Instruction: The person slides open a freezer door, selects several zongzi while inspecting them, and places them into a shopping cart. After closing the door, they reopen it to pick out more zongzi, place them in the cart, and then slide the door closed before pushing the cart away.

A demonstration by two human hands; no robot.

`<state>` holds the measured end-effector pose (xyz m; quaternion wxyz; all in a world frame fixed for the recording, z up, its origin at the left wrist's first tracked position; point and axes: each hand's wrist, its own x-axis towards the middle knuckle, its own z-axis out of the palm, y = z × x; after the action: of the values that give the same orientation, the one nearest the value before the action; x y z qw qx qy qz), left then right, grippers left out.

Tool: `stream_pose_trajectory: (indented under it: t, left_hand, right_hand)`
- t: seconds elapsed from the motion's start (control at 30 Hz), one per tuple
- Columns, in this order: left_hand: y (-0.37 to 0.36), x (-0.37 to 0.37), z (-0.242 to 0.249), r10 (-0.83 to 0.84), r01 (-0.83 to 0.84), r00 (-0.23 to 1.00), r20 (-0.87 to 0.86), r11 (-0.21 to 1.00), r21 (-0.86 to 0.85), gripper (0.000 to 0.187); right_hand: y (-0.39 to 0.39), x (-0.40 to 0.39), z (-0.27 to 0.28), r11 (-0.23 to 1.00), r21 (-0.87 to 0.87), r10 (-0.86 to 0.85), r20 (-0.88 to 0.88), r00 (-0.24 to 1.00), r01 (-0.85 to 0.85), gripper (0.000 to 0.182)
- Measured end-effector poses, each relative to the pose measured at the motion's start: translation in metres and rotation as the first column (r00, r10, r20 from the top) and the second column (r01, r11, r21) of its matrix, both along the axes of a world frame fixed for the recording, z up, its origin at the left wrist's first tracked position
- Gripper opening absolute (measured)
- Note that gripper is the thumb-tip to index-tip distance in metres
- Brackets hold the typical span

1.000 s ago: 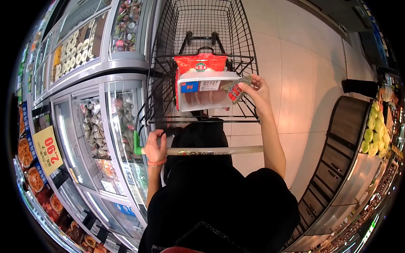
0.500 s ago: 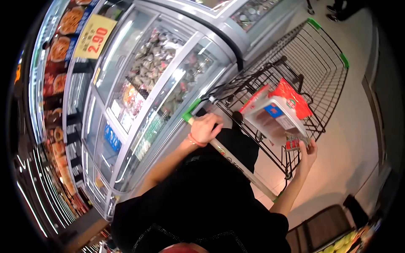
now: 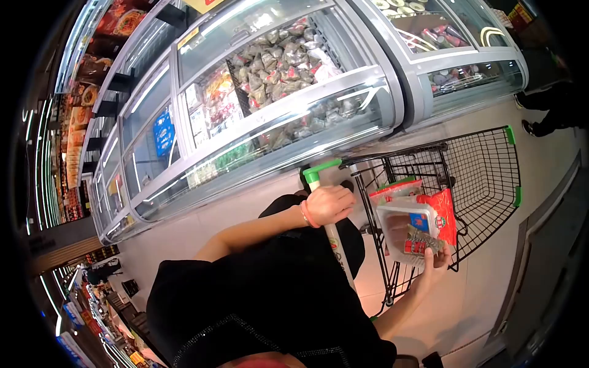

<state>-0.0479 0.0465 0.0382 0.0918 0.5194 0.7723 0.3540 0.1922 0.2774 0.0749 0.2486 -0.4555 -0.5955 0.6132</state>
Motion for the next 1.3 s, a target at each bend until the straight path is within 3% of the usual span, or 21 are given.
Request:
stream_pose_trajectory:
  t: [0.4, 0.5, 0.6, 0.67, 0.73, 0.83, 0.9, 1.0, 1.03, 1.07, 1.1, 1.13, 1.2, 1.3]
  left_hand:
    - [0.002, -0.001, 0.0, 0.043, -0.044, 0.998, -0.048, 0.999, -0.006, 0.015]
    - [0.003, -0.002, -0.001, 0.02, -0.02, 1.0, -0.024, 1.0, 0.011, 0.016]
    - [-0.007, -0.012, 0.002, -0.112, 0.064, 0.975, 0.191, 0.968, 0.242, 0.016]
    - [-0.016, -0.027, 0.011, -0.18, -0.009, 0.903, 0.389, 0.899, 0.438, 0.02]
    - [-0.035, -0.051, 0.017, -0.105, -0.11, 0.883, 0.458, 0.901, 0.42, 0.02]
    - [-0.076, -0.104, 0.02, 0.064, -0.237, 0.876, 0.479, 0.92, 0.312, 0.019]
    - [-0.102, -0.146, 0.013, 0.275, -0.441, 0.845, 0.459, 0.843, 0.307, 0.017]
    - [-0.153, -0.218, -0.007, 0.593, -0.667, 0.713, 0.374, 0.738, 0.102, 0.016]
    - [-0.169, -0.244, -0.013, 0.621, -0.697, 0.674, 0.399, 0.714, 0.066, 0.015]
    - [-0.185, -0.266, -0.024, 0.695, -0.733, 0.603, 0.391, 0.677, -0.072, 0.015]
    - [-0.194, -0.289, -0.026, 0.731, -0.734, 0.583, 0.355, 0.661, -0.154, 0.015]
    - [-0.203, -0.311, -0.036, 0.731, -0.719, 0.54, 0.417, 0.658, -0.223, 0.015]
    - [-0.227, -0.352, -0.096, 0.59, -0.638, 0.504, 0.631, 0.747, -0.189, 0.011]
    - [-0.228, -0.398, -0.145, 0.703, -0.551, 0.262, 0.661, 0.671, -0.496, 0.013]
  right_hand:
    - [-0.018, -0.05, -0.002, 0.996, -0.016, 0.088, 0.054, 0.995, -0.087, 0.055]
    - [-0.026, -0.075, -0.001, 0.99, -0.11, 0.093, 0.014, 0.996, -0.091, 0.057]
    - [-0.042, -0.101, 0.005, 0.985, -0.162, 0.069, 0.049, 0.996, -0.06, 0.054]
    - [-0.052, -0.125, 0.011, 0.982, -0.178, 0.064, 0.026, 0.998, -0.059, 0.056]
    - [-0.063, -0.141, 0.015, 0.966, -0.253, 0.028, -0.082, 0.996, -0.048, 0.057]
    - [-0.08, -0.161, 0.014, 0.953, -0.303, -0.013, -0.114, 0.993, -0.022, 0.06]
    - [-0.088, -0.174, 0.013, 0.935, -0.355, -0.064, -0.116, 0.991, 0.018, 0.061]
    - [-0.101, -0.198, 0.024, 0.912, -0.41, -0.088, -0.136, 0.987, 0.025, 0.064]
    - [-0.104, -0.207, 0.027, 0.9, -0.434, -0.106, -0.147, 0.984, 0.032, 0.064]
    - [-0.105, -0.211, 0.025, 0.913, -0.401, -0.128, -0.125, 0.984, 0.068, 0.066]
    - [-0.107, -0.217, 0.026, 0.915, -0.401, -0.109, -0.125, 0.986, 0.05, 0.066]
    - [-0.109, -0.225, 0.029, 0.915, -0.402, -0.091, -0.126, 0.988, 0.033, 0.067]
    - [-0.117, -0.247, 0.034, 0.93, -0.366, -0.04, -0.114, 0.993, -0.005, 0.068]
    - [-0.133, -0.279, 0.037, 0.967, -0.241, 0.075, -0.051, 0.996, -0.085, 0.072]
